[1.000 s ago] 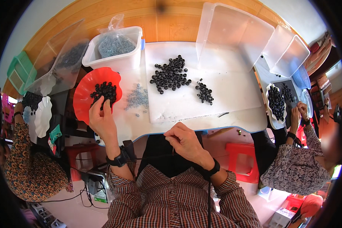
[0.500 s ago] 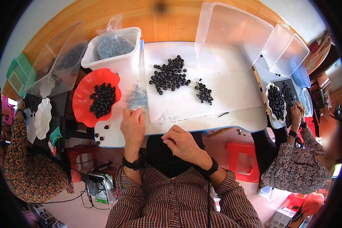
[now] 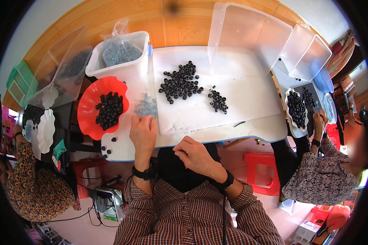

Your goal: Inspecting and manually assembling small black plastic components at a workstation.

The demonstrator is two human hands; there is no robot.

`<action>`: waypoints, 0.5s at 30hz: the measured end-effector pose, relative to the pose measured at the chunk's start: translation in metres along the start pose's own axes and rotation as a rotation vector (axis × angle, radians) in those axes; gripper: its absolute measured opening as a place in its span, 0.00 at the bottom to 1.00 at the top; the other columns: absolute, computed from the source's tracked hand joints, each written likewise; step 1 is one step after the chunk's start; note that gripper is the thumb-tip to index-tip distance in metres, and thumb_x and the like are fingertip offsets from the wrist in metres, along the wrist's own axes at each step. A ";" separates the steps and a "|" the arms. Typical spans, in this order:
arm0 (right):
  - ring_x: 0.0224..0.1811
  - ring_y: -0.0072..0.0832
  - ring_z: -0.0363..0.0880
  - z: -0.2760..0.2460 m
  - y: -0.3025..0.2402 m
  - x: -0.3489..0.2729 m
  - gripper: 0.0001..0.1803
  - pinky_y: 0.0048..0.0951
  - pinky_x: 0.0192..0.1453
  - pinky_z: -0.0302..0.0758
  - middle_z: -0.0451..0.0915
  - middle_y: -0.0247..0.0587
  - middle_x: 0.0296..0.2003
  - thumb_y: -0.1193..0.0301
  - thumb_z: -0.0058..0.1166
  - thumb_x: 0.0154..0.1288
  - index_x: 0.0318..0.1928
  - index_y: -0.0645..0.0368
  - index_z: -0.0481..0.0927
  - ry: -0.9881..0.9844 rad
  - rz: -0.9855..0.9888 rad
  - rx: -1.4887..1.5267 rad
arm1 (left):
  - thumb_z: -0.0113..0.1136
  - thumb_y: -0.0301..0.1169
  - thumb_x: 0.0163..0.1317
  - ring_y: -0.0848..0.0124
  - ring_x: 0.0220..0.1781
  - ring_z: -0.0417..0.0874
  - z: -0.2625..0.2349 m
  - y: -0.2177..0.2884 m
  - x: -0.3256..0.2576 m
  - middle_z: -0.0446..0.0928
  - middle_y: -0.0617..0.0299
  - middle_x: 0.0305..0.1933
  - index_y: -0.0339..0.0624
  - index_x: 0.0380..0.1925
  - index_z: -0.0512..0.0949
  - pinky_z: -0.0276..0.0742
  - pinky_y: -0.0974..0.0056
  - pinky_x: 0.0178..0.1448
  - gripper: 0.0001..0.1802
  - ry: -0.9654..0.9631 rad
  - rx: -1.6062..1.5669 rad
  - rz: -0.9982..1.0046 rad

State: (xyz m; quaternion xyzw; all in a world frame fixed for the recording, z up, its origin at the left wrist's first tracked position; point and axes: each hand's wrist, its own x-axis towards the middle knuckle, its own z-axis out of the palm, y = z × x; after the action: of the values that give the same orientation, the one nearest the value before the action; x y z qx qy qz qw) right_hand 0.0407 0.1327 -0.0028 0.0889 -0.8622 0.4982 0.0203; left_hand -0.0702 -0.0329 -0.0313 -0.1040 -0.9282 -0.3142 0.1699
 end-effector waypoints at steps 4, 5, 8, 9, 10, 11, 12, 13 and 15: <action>0.26 0.34 0.76 0.003 0.001 0.001 0.05 0.31 0.31 0.74 0.75 0.42 0.34 0.77 0.58 0.60 0.38 0.63 0.80 -0.009 -0.015 0.005 | 0.62 0.29 0.57 0.56 0.40 0.76 0.003 -0.003 0.000 0.71 0.55 0.38 0.42 0.40 0.79 0.75 0.54 0.38 0.11 -0.026 0.032 -0.001; 0.26 0.34 0.76 0.001 0.001 0.000 0.05 0.31 0.31 0.74 0.75 0.42 0.34 0.77 0.58 0.60 0.38 0.63 0.80 -0.006 -0.014 0.001 | 0.62 0.29 0.57 0.56 0.40 0.76 0.005 -0.003 0.000 0.71 0.55 0.38 0.42 0.40 0.79 0.75 0.54 0.38 0.11 -0.027 0.028 0.002; 0.27 0.35 0.76 -0.001 -0.001 -0.001 0.05 0.31 0.32 0.74 0.75 0.42 0.34 0.77 0.58 0.60 0.37 0.62 0.80 -0.022 0.047 0.008 | 0.62 0.29 0.56 0.56 0.40 0.76 0.008 -0.003 0.000 0.71 0.55 0.37 0.42 0.41 0.79 0.75 0.54 0.38 0.11 0.006 -0.014 0.009; 0.27 0.33 0.77 0.000 -0.001 -0.001 0.05 0.29 0.31 0.74 0.76 0.41 0.34 0.78 0.59 0.59 0.37 0.62 0.81 -0.011 0.043 -0.002 | 0.62 0.28 0.56 0.55 0.40 0.76 0.007 -0.001 0.000 0.71 0.55 0.38 0.42 0.41 0.79 0.75 0.54 0.39 0.12 -0.008 -0.003 0.015; 0.28 0.31 0.77 0.000 0.000 -0.001 0.06 0.28 0.31 0.74 0.77 0.40 0.34 0.79 0.60 0.58 0.37 0.61 0.82 0.001 0.040 -0.012 | 0.62 0.28 0.56 0.55 0.40 0.76 0.007 0.000 0.001 0.71 0.55 0.38 0.42 0.41 0.79 0.75 0.54 0.39 0.12 -0.023 0.007 0.022; 0.28 0.31 0.77 0.000 0.000 -0.001 0.06 0.28 0.31 0.74 0.77 0.40 0.34 0.79 0.60 0.58 0.37 0.61 0.82 0.002 0.039 -0.012 | 0.62 0.28 0.56 0.55 0.40 0.76 0.007 0.000 0.001 0.71 0.55 0.38 0.42 0.41 0.79 0.75 0.54 0.39 0.12 -0.022 0.007 0.022; 0.28 0.31 0.77 0.001 0.001 -0.001 0.06 0.28 0.31 0.74 0.77 0.40 0.34 0.79 0.60 0.58 0.37 0.61 0.82 0.006 0.034 -0.013 | 0.62 0.28 0.56 0.55 0.40 0.76 0.007 0.000 0.002 0.71 0.54 0.38 0.42 0.42 0.79 0.75 0.54 0.39 0.12 -0.028 0.017 0.023; 0.28 0.31 0.77 0.001 0.001 -0.001 0.06 0.28 0.31 0.74 0.77 0.40 0.34 0.79 0.60 0.58 0.37 0.61 0.82 0.011 0.029 -0.014 | 0.62 0.27 0.56 0.54 0.40 0.77 0.008 0.000 0.003 0.71 0.54 0.38 0.42 0.42 0.80 0.75 0.54 0.39 0.12 -0.034 0.027 0.025; 0.28 0.31 0.77 0.003 0.003 0.000 0.06 0.28 0.31 0.74 0.77 0.41 0.34 0.79 0.60 0.58 0.37 0.61 0.82 0.006 0.025 -0.012 | 0.62 0.27 0.56 0.54 0.40 0.77 0.008 -0.003 0.004 0.71 0.54 0.38 0.42 0.42 0.80 0.75 0.54 0.39 0.12 -0.037 0.040 0.025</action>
State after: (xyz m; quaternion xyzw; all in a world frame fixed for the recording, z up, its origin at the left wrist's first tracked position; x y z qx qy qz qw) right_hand 0.0406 0.1319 -0.0068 0.0765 -0.8661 0.4936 0.0173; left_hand -0.0765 -0.0298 -0.0370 -0.1181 -0.9359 -0.2913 0.1590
